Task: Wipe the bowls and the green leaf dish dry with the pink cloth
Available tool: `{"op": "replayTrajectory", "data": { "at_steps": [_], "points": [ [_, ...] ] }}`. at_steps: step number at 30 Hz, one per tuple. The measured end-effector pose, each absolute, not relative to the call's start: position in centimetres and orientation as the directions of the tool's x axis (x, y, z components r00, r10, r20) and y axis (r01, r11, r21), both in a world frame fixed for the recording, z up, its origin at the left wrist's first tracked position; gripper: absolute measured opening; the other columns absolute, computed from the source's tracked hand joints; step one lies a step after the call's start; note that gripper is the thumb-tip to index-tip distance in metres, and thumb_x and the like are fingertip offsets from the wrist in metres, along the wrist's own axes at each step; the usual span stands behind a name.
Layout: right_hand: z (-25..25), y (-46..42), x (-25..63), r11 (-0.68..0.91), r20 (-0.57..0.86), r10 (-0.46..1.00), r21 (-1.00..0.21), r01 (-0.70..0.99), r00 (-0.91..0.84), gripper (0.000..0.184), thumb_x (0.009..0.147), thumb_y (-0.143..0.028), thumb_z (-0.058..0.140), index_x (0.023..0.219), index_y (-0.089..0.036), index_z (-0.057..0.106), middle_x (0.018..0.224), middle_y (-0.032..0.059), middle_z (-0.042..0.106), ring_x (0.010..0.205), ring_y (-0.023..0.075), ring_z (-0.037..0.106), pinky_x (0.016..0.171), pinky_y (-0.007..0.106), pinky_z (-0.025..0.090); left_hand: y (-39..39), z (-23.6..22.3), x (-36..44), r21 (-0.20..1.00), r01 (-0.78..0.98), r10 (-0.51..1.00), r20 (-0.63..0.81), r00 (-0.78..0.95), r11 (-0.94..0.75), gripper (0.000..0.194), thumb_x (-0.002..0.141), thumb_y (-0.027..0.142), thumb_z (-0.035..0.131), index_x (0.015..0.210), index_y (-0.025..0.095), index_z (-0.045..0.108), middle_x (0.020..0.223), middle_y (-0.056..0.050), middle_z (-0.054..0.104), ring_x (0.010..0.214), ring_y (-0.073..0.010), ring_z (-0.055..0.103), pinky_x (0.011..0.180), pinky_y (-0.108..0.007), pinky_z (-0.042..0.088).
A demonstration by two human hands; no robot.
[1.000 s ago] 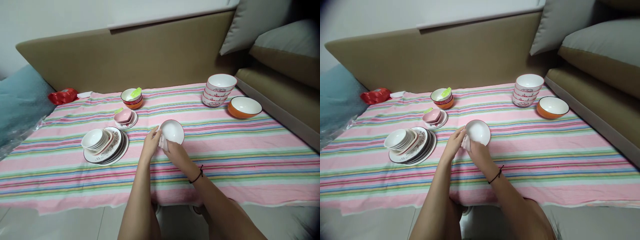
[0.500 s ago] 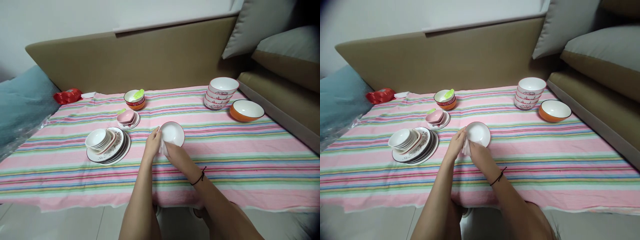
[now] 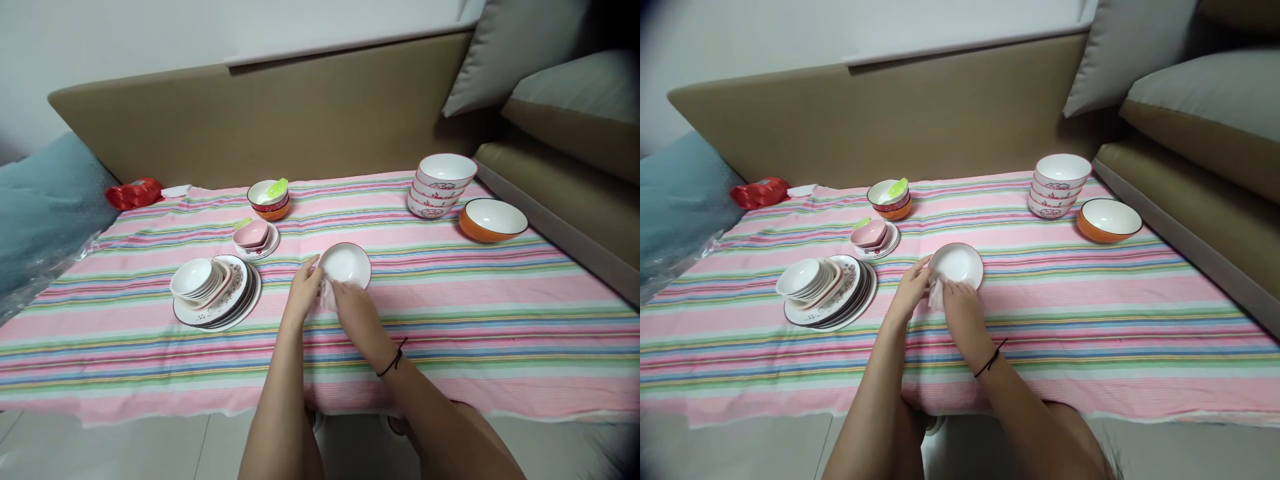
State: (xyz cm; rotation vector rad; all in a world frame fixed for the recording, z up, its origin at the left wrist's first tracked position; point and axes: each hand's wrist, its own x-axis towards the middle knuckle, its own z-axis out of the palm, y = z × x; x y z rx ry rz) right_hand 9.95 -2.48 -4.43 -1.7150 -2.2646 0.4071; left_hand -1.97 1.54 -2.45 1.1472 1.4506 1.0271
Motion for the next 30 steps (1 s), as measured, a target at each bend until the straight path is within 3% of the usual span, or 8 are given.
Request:
{"op": "replayTrajectory", "data": {
  "at_steps": [4,7,10,13,18,23,27,30],
  "points": [
    [-5.0,-2.6,10.6,0.26,0.044,0.965,-0.259,0.93,-0.258,0.04,0.088,-0.005,0.042,0.125,-0.006,0.056,0.128,0.0173,0.06,0.12,0.0252,0.053,0.109,0.039,0.031,1.7,-3.3,-2.0,0.968,0.154,0.979,-0.193,-0.06,0.2,0.045,0.081,0.041,0.058,0.121,0.019,0.057,0.094,-0.007,0.067,0.077,-0.0168,0.063,0.068,-0.029,0.051],
    [-4.9,-2.6,10.9,0.293,0.098,0.956,-0.326,0.899,-0.276,0.044,0.085,-0.02,0.055,0.127,-0.008,0.054,0.121,0.0159,0.063,0.114,0.0271,0.055,0.107,0.04,0.032,1.7,-3.8,-2.1,0.972,0.148,0.982,-0.172,-0.075,0.181,0.039,0.079,0.048,0.063,0.104,0.018,0.057,0.1,-0.01,0.068,0.085,-0.0194,0.065,0.07,-0.03,0.051],
    [-4.5,-2.6,10.5,0.255,0.115,0.967,-0.403,0.879,-0.227,0.04,0.083,-0.032,0.058,0.116,-0.01,0.059,0.103,0.0129,0.067,0.102,0.0278,0.058,0.101,0.04,0.035,1.6,-3.9,-2.0,0.973,0.151,0.985,-0.168,-0.048,0.173,0.034,0.079,0.048,0.062,0.095,0.019,0.055,0.094,-0.009,0.068,0.082,-0.0189,0.065,0.07,-0.03,0.051],
    [-4.5,-2.5,9.6,0.194,0.111,0.98,-0.397,0.897,-0.162,0.025,0.083,-0.023,0.055,0.103,-0.01,0.061,0.097,0.0123,0.066,0.097,0.0268,0.058,0.096,0.038,0.037,1.5,-3.8,-2.1,0.97,0.184,0.987,-0.152,-0.042,0.157,0.03,0.082,0.047,0.058,0.093,0.019,0.054,0.088,-0.007,0.067,0.075,-0.0167,0.063,0.067,-0.029,0.05],
    [-5.7,-2.2,9.2,0.242,0.117,0.97,-0.338,0.909,-0.215,0.041,0.082,-0.012,0.055,0.123,-0.006,0.052,0.117,0.0149,0.063,0.107,0.0253,0.056,0.099,0.035,0.036,1.7,-4.1,-2.2,0.971,0.206,0.992,-0.113,-0.051,0.121,0.031,0.083,0.048,0.057,0.093,0.019,0.056,0.084,-0.004,0.064,0.068,-0.0134,0.058,0.065,-0.027,0.048],
    [-6.3,-2.2,10.9,0.29,0.128,0.956,-0.262,0.921,-0.264,0.036,0.091,-0.008,0.042,0.124,-0.012,0.055,0.125,0.0122,0.062,0.12,0.0236,0.05,0.11,0.038,0.025,2.2,-4.5,-2.2,0.984,0.135,0.992,-0.113,-0.053,0.12,0.033,0.08,0.048,0.061,0.094,0.019,0.061,0.082,-0.004,0.066,0.072,-0.0159,0.061,0.069,-0.03,0.05],
    [-4.9,-2.2,11.4,0.249,0.066,0.968,-0.278,0.928,-0.24,0.034,0.091,-0.007,0.039,0.117,-0.01,0.06,0.115,0.0135,0.066,0.113,0.0247,0.054,0.105,0.037,0.03,2.1,-4.1,-2.2,0.984,0.156,0.996,-0.074,-0.05,0.081,0.036,0.079,0.044,0.063,0.105,0.019,0.065,0.101,-0.009,0.07,0.097,-0.0223,0.064,0.084,-0.034,0.05],
    [-3.8,-2.3,10.8,0.231,0.021,0.97,-0.381,0.895,-0.241,0.032,0.09,-0.009,0.041,0.115,-0.012,0.061,0.103,0.011,0.069,0.096,0.023,0.061,0.086,0.032,0.042,1.8,-3.5,-2.3,0.982,0.186,0.999,-0.042,0.034,0.035,0.043,0.082,0.04,0.061,0.121,0.022,0.061,0.134,-0.01,0.058,0.127,-0.0246,0.05,0.102,-0.036,0.041]
  ]
}}
